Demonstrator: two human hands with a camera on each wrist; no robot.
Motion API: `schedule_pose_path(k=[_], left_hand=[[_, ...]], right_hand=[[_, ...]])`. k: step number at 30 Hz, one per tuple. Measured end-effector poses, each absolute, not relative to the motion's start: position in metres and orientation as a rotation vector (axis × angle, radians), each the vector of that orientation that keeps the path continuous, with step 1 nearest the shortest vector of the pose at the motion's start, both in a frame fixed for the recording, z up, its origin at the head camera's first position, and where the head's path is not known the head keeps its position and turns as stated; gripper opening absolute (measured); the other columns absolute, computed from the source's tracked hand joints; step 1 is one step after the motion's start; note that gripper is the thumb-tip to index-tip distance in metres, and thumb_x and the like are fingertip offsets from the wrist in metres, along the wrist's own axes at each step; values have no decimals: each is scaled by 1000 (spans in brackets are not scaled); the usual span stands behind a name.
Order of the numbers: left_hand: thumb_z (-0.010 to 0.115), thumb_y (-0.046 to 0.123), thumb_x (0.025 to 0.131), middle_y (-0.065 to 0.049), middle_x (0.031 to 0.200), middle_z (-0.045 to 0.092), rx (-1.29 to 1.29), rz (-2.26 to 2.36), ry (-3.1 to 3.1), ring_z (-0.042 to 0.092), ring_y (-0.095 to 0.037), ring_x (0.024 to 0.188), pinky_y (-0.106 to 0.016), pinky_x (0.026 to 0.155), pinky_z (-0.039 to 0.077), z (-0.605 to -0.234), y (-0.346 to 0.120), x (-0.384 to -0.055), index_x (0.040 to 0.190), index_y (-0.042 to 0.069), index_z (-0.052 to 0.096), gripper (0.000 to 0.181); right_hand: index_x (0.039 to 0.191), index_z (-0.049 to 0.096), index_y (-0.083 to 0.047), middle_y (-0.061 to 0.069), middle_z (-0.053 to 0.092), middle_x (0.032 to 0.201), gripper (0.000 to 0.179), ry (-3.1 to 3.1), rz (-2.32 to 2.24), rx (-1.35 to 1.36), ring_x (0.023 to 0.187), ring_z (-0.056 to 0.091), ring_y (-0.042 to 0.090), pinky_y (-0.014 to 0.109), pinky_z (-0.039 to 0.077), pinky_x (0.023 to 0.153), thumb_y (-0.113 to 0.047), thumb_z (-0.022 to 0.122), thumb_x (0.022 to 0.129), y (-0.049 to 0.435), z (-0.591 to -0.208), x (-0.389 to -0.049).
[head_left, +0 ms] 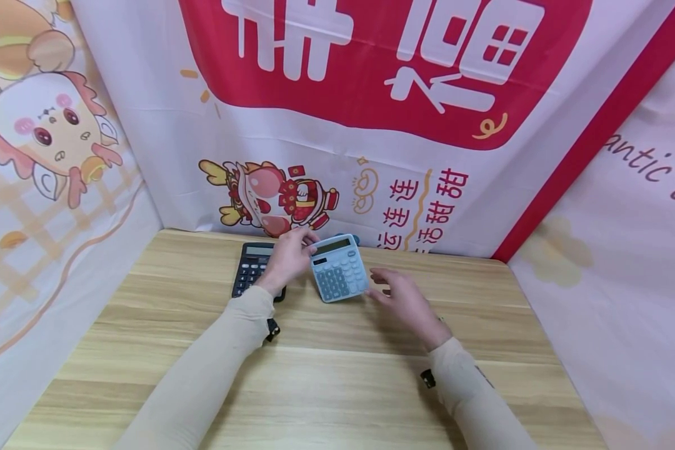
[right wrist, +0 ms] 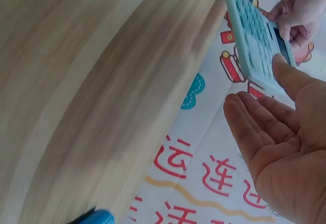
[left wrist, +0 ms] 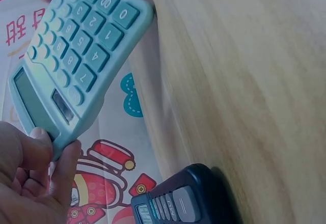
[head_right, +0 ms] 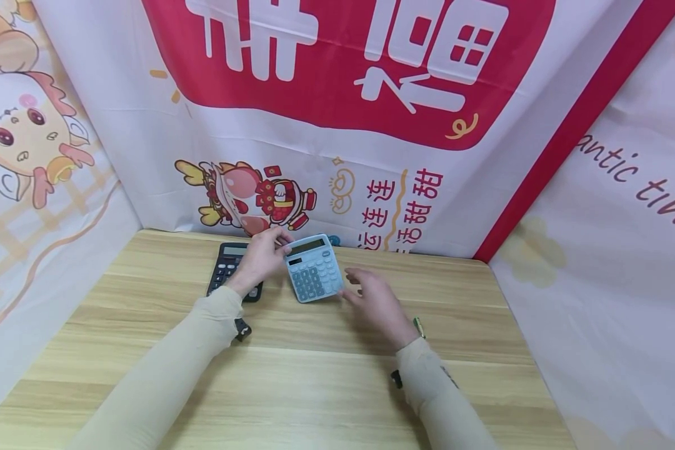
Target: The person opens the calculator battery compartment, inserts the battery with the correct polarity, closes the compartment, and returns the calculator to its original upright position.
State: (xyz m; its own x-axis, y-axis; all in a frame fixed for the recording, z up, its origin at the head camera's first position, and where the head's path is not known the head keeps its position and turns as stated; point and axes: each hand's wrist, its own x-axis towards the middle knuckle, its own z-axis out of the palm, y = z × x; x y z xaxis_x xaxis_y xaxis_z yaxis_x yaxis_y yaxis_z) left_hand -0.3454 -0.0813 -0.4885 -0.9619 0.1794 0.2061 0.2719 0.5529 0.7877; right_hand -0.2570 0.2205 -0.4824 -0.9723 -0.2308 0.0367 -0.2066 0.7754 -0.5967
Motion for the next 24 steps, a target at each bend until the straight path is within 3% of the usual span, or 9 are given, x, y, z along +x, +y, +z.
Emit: schedule_pose_path(k=[4, 10, 15, 18, 24], left_hand=[[70, 4, 115, -11, 121, 80, -396, -1414, -2642, 76, -29, 115, -46, 104, 66, -488, -81, -342, 122, 14, 77, 14], [69, -1, 114, -14, 126, 79, -383, -1397, -2621, 76, -34, 121, -55, 110, 65, -477, -75, -327, 124, 11, 74, 16], [68, -3, 115, -11, 127, 77, -448, -1419, -2532, 76, -31, 125, -53, 113, 67, -477, -75, -326, 122, 11, 71, 16], [69, -7, 113, -10, 124, 75, -541, -1411, -2436, 77, -31, 124, -51, 108, 70, -479, -77, -327, 118, 11, 71, 18], [70, -15, 109, -12, 117, 74, -743, -1308, -2306, 80, -31, 117, -47, 104, 72, -484, -85, -330, 108, 7, 70, 22]], right_hand=[[160, 68, -3, 18, 78, 154, 54, 2898, -1058, -354, 142, 78, 34, 51, 67, 117, -19, 85, 111, 213, -484, -260], [156, 72, -4, 16, 81, 149, 48, 2877, -1174, -334, 135, 81, 32, 50, 68, 116, -13, 83, 111, 209, -485, -262], [154, 75, -10, 12, 82, 150, 41, 2896, -1212, -362, 138, 80, 32, 51, 69, 115, -13, 80, 113, 209, -485, -261], [153, 76, -13, 10, 82, 150, 40, 2968, -1162, -442, 140, 80, 32, 51, 69, 114, -14, 80, 114, 210, -487, -259], [149, 77, -9, 14, 83, 147, 38, 3108, -1084, -589, 135, 82, 34, 51, 69, 113, -13, 83, 111, 214, -489, -257]])
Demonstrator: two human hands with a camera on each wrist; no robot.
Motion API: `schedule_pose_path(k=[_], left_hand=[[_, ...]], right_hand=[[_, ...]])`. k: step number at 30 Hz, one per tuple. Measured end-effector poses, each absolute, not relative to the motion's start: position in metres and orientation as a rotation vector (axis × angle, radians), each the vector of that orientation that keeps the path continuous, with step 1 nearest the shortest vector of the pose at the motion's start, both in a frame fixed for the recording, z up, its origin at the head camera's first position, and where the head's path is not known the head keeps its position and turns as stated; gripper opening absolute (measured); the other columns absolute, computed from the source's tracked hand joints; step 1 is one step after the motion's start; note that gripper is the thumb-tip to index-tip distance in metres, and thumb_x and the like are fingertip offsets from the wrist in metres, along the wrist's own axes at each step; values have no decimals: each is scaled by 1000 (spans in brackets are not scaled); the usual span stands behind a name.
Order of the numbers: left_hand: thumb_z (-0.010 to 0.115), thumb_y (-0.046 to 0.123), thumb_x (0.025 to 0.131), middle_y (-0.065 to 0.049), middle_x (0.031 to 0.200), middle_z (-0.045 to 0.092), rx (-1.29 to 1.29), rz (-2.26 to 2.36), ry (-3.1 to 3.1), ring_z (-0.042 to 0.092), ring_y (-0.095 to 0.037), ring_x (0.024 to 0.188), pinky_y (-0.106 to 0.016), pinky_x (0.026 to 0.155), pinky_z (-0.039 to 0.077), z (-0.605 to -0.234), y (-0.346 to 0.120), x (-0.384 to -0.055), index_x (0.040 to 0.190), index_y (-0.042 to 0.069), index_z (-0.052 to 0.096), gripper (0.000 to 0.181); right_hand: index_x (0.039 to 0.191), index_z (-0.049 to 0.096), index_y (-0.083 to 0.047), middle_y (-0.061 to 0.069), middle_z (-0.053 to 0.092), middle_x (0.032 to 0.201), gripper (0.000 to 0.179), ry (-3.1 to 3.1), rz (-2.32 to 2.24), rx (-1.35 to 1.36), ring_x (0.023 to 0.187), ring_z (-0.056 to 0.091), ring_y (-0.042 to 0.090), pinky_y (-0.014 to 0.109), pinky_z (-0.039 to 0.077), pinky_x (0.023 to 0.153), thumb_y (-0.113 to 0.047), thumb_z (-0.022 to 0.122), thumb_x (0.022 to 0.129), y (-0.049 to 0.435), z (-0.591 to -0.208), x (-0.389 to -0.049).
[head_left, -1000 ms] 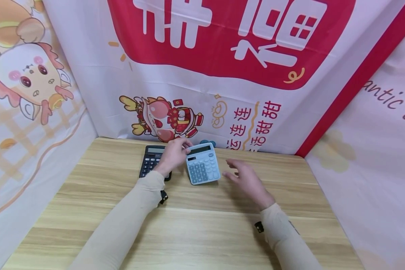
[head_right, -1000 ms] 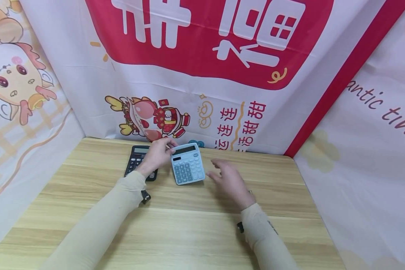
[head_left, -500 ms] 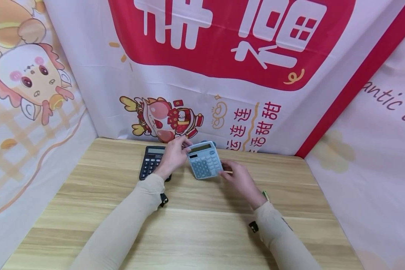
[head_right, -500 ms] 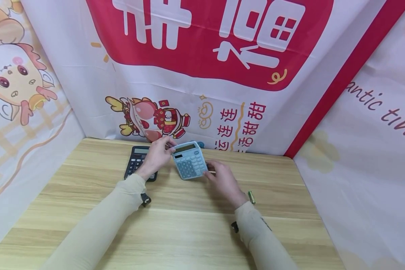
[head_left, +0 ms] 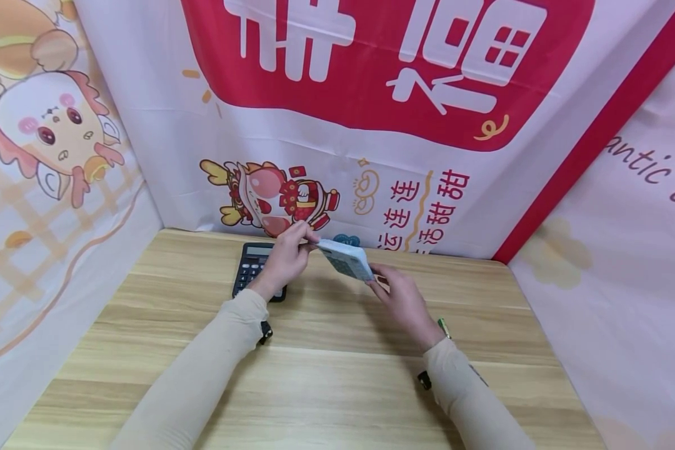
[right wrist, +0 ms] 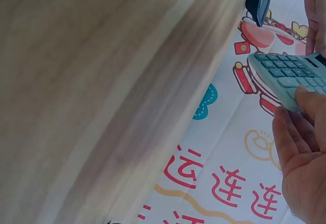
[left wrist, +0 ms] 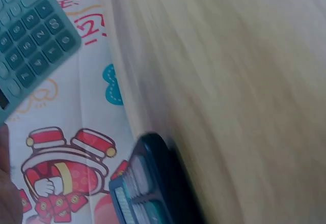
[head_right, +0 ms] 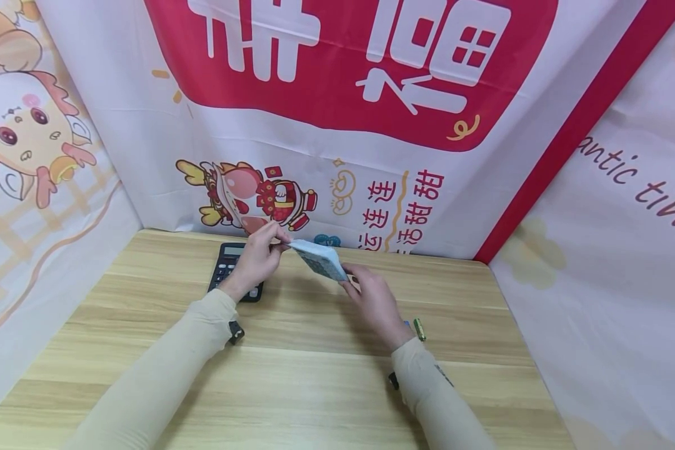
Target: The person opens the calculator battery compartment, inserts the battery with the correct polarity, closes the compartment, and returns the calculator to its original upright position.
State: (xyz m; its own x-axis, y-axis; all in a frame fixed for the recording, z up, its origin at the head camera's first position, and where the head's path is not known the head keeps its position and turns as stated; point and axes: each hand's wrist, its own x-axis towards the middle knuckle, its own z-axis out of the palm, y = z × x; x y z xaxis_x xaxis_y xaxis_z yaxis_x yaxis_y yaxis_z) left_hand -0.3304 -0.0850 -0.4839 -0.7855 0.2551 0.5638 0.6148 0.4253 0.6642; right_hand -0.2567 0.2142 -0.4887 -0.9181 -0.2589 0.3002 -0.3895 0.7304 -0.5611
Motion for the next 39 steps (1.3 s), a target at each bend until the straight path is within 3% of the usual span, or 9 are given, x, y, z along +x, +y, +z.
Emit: schedule_pose_path(k=[5, 14, 22, 29, 39], left_hand=[[73, -17, 106, -14, 113, 74, -864, -1259, -2255, 81, -33, 116, -46, 106, 72, -485, -91, -332, 103, 5, 70, 23], [71, -17, 108, -14, 116, 74, -965, -1200, -2298, 82, -33, 120, -42, 106, 71, -482, -97, -333, 110, 5, 71, 22], [75, -9, 109, -11, 131, 75, -1131, -1107, -2349, 79, -29, 127, -44, 111, 70, -482, -103, -334, 127, 10, 70, 26], [82, 5, 109, -5, 147, 76, -1186, -1017, -2428, 76, -24, 137, -45, 122, 65, -478, -99, -326, 142, 17, 71, 37], [83, 21, 112, -7, 159, 74, -1198, -920, -2451, 72, -27, 149, -48, 129, 60, -463, -76, -306, 160, 17, 68, 50]], right_hand=[[147, 78, -8, 15, 85, 144, 39, -2652, 887, 582, 132, 84, 34, 50, 70, 111, -10, 85, 109, 217, -488, -257], [141, 82, -5, 16, 88, 135, 33, -2529, 770, 624, 122, 88, 34, 51, 73, 102, -3, 83, 108, 223, -490, -255], [142, 83, -6, 15, 90, 129, 33, -2474, 581, 599, 111, 90, 31, 48, 75, 93, -3, 82, 109, 225, -487, -254], [142, 82, -7, 15, 89, 133, 33, -2443, 476, 592, 116, 90, 32, 47, 75, 94, -4, 82, 110, 224, -488, -254], [139, 82, -8, 14, 89, 131, 32, -2361, 299, 621, 110, 91, 33, 46, 75, 89, -1, 84, 107, 221, -489, -255]])
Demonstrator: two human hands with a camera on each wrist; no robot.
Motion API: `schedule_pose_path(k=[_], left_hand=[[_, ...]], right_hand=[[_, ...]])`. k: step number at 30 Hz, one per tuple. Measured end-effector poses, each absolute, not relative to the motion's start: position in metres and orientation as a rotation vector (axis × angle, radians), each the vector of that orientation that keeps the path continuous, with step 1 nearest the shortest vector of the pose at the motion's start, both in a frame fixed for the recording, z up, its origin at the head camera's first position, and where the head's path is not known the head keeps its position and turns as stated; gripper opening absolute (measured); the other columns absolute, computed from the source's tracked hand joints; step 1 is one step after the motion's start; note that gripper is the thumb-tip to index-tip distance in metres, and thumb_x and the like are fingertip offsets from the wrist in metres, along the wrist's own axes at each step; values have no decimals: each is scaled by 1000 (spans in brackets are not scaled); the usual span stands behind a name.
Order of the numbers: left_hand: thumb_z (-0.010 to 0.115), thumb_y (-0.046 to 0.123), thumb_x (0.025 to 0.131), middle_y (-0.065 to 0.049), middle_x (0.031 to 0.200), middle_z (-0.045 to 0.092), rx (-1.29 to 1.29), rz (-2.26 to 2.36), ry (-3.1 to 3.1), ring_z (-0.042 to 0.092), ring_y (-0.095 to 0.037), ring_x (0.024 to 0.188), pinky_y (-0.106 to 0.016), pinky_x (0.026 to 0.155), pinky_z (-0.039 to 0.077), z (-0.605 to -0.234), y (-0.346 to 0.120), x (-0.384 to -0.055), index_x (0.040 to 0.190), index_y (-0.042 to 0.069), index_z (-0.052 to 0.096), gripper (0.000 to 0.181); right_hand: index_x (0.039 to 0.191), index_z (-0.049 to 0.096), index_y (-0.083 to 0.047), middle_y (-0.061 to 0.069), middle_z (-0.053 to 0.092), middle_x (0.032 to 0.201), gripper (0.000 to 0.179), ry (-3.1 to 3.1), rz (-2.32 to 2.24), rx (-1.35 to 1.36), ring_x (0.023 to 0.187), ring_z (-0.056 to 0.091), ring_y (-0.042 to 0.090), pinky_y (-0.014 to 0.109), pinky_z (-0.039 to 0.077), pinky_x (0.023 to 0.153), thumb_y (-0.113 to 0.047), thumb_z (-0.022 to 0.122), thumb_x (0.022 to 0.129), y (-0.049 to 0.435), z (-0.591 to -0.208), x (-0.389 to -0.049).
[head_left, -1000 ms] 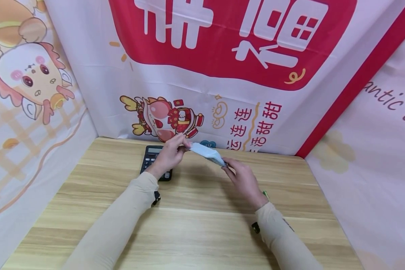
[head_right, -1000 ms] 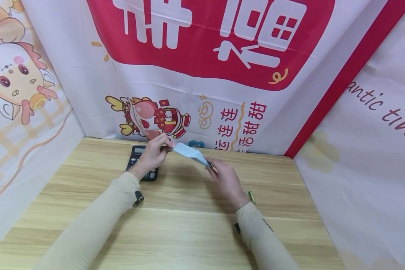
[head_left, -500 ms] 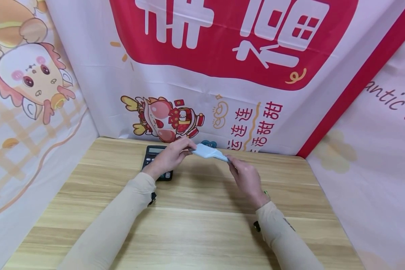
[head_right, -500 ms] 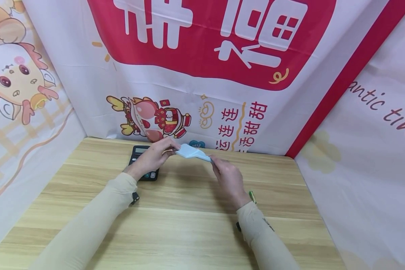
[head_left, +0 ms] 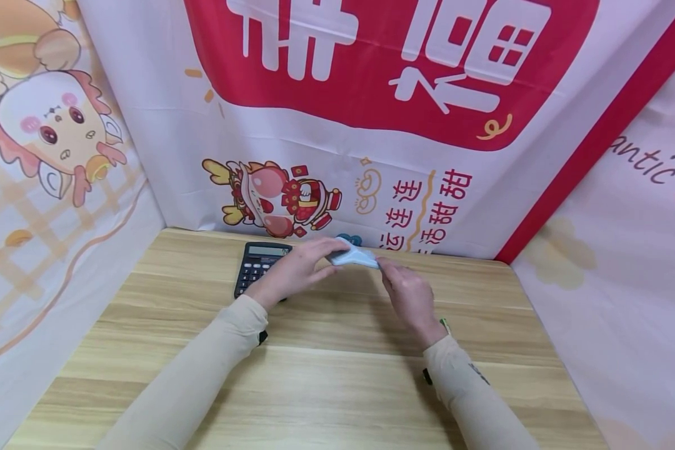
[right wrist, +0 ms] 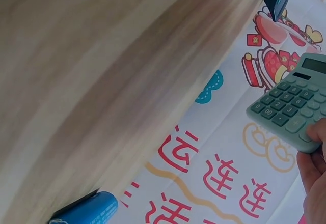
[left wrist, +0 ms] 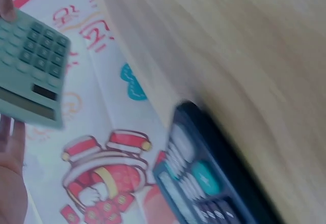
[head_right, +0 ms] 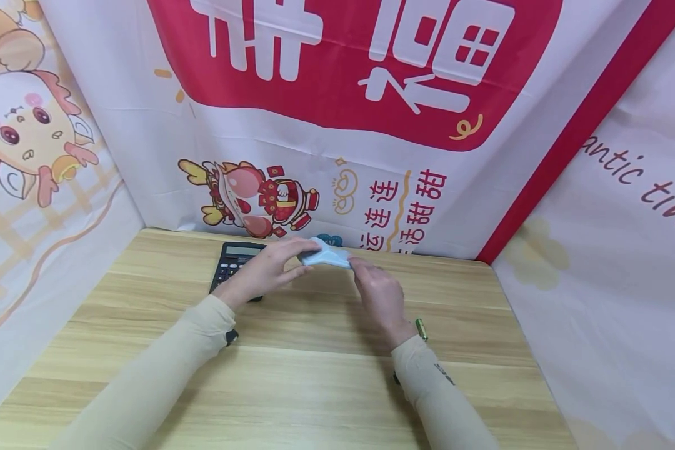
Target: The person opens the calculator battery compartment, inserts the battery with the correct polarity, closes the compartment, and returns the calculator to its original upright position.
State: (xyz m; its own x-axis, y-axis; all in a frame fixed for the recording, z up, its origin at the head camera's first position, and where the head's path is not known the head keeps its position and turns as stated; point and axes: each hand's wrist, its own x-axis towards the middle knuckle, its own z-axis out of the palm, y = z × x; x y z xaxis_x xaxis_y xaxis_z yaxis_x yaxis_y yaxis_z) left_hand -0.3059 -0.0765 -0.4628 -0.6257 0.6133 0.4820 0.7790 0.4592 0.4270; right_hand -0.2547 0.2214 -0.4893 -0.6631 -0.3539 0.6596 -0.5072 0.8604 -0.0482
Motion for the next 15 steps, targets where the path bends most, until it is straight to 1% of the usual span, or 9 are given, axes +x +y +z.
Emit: schedule_pose_path(k=[3, 5, 8, 11, 15], left_hand=[[81, 30, 114, -7, 160, 74, -1165, -915, -2485, 71, -28, 149, -51, 128, 60, -458, -67, -298, 162, 18, 67, 51], [79, 31, 115, -8, 161, 73, -1143, -882, -2506, 71, -30, 149, -53, 128, 60, -456, -61, -294, 163, 18, 67, 51], [77, 26, 116, -10, 163, 73, -1117, -812, -2527, 70, -32, 150, -54, 129, 59, -455, -52, -291, 162, 17, 68, 48], [77, 19, 116, -9, 163, 74, -1097, -729, -2539, 71, -32, 149, -51, 128, 60, -454, -47, -289, 160, 16, 72, 44], [77, 11, 114, -7, 161, 75, -1070, -665, -2557, 73, -31, 145, -48, 125, 63, -454, -42, -287, 155, 14, 75, 42]], right_hand=[[140, 82, -9, 14, 89, 131, 33, -2361, 247, 632, 108, 91, 32, 44, 75, 88, -1, 84, 107, 221, -489, -255], [140, 81, -8, 15, 89, 130, 35, -2358, 223, 649, 107, 91, 33, 44, 75, 86, 0, 85, 106, 220, -489, -255], [141, 81, -7, 17, 89, 129, 37, -2349, 203, 676, 105, 91, 33, 44, 75, 84, 1, 86, 105, 218, -489, -254], [140, 80, -7, 18, 88, 128, 37, -2337, 188, 693, 104, 91, 34, 44, 75, 83, 1, 86, 105, 216, -490, -254], [138, 80, -3, 20, 88, 129, 35, -2321, 169, 726, 105, 91, 36, 46, 75, 85, 4, 84, 104, 214, -490, -254]])
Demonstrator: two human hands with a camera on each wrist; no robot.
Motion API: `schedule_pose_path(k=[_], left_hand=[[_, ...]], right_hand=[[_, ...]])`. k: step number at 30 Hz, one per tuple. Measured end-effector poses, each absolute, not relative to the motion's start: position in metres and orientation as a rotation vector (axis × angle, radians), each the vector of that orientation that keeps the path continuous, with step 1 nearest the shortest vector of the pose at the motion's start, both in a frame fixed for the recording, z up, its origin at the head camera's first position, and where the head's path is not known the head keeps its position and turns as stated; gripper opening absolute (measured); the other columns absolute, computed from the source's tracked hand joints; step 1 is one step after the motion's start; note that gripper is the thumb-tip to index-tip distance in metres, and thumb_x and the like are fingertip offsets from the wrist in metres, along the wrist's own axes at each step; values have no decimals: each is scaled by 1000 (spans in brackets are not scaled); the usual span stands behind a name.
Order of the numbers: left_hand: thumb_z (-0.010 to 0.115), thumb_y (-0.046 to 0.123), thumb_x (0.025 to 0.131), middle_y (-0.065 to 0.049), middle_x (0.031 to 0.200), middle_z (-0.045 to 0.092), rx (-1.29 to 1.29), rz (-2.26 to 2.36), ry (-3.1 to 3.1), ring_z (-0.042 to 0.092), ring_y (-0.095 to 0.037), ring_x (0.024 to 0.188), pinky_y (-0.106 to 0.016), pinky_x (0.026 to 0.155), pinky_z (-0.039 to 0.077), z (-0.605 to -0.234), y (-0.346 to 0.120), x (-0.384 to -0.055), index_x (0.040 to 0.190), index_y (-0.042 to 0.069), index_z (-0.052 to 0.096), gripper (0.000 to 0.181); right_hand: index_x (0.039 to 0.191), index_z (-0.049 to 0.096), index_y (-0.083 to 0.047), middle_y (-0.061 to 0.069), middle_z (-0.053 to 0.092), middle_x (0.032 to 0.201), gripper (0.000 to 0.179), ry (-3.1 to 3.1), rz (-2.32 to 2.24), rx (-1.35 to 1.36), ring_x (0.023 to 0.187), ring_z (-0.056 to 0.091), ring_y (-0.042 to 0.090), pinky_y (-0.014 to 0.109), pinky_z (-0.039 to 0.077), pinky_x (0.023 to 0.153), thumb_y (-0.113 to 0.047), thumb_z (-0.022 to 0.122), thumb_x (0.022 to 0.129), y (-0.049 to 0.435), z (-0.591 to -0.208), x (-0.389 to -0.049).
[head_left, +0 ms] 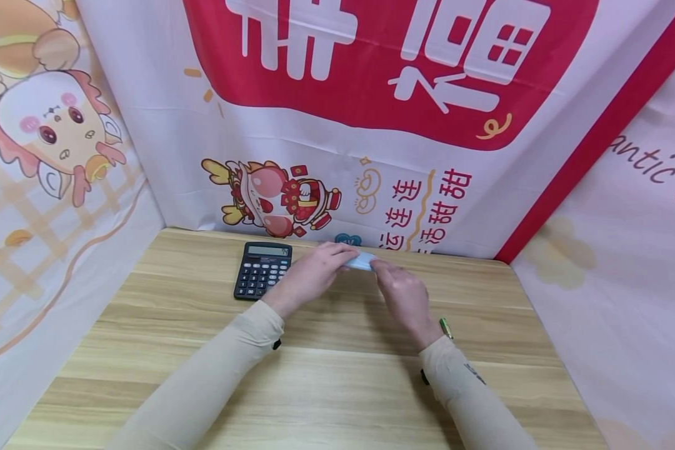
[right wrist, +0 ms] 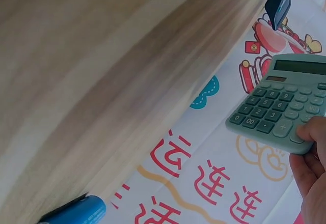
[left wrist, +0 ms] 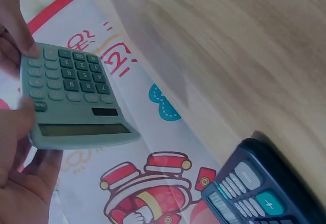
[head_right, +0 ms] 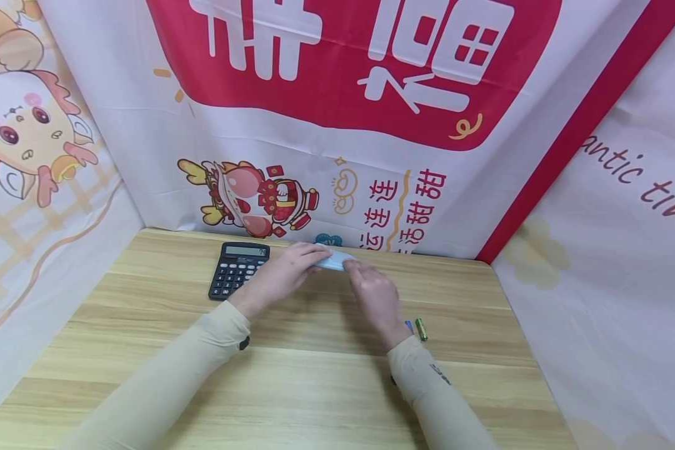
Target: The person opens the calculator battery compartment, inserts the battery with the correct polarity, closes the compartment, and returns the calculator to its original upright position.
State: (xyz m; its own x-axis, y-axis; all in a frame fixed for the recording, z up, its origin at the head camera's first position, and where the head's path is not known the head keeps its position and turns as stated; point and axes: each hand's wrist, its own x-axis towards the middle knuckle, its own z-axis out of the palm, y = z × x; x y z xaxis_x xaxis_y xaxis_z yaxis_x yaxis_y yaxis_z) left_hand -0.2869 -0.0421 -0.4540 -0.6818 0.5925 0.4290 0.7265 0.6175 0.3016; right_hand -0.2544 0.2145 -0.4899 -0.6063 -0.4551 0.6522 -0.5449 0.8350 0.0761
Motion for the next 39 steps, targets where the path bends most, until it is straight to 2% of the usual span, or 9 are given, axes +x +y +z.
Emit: schedule_pose_path(k=[8, 18, 21, 26, 29, 35, 39], left_hand=[[83, -8, 101, -9, 153, 78, -934, -632, -2624, 74, -31, 143, -48, 127, 61, -452, -34, -285, 145, 13, 77, 49], [73, -11, 106, -3, 140, 82, -878, -826, -2631, 77, -31, 136, -48, 122, 65, -465, -46, -293, 138, 18, 80, 44], [73, -14, 104, -5, 142, 81, -935, -849, -2608, 76, -31, 139, -47, 124, 63, -468, -52, -296, 137, 18, 79, 46], [73, -17, 104, -5, 148, 80, -1084, -878, -2563, 75, -28, 144, -44, 126, 62, -473, -63, -302, 135, 18, 80, 47], [73, -16, 105, -6, 150, 80, -1178, -894, -2524, 75, -28, 144, -44, 125, 62, -476, -69, -305, 135, 17, 81, 45], [79, -9, 104, -8, 145, 84, -1333, -829, -2453, 79, -28, 139, -41, 121, 65, -481, -77, -310, 131, 18, 81, 37], [81, -5, 106, -3, 140, 85, -1426, -755, -2421, 81, -23, 133, -35, 118, 66, -484, -80, -311, 131, 19, 82, 35]], right_hand=[[136, 80, -2, 20, 88, 129, 36, -2274, 128, 797, 110, 90, 37, 46, 75, 92, 6, 86, 102, 211, -489, -254], [141, 77, -4, 17, 90, 126, 43, -2262, 92, 953, 91, 91, 27, 35, 74, 77, 7, 85, 100, 210, -486, -252], [142, 78, -5, 15, 90, 126, 43, -2274, 106, 998, 91, 91, 26, 35, 74, 76, 1, 88, 101, 212, -484, -251], [142, 81, -8, 10, 91, 123, 54, -2253, 144, 1103, 99, 91, 25, 38, 75, 82, -7, 101, 92, 217, -486, -250], [144, 80, -10, 8, 92, 124, 59, -2257, 165, 1166, 103, 91, 22, 37, 75, 85, -13, 104, 90, 219, -486, -249], [145, 80, -14, 6, 91, 129, 52, -2275, 176, 1278, 108, 91, 21, 37, 75, 87, -30, 99, 99, 223, -485, -248], [141, 83, -13, 6, 90, 132, 45, -2284, 167, 1335, 111, 90, 22, 39, 75, 89, -34, 94, 103, 230, -484, -249]])
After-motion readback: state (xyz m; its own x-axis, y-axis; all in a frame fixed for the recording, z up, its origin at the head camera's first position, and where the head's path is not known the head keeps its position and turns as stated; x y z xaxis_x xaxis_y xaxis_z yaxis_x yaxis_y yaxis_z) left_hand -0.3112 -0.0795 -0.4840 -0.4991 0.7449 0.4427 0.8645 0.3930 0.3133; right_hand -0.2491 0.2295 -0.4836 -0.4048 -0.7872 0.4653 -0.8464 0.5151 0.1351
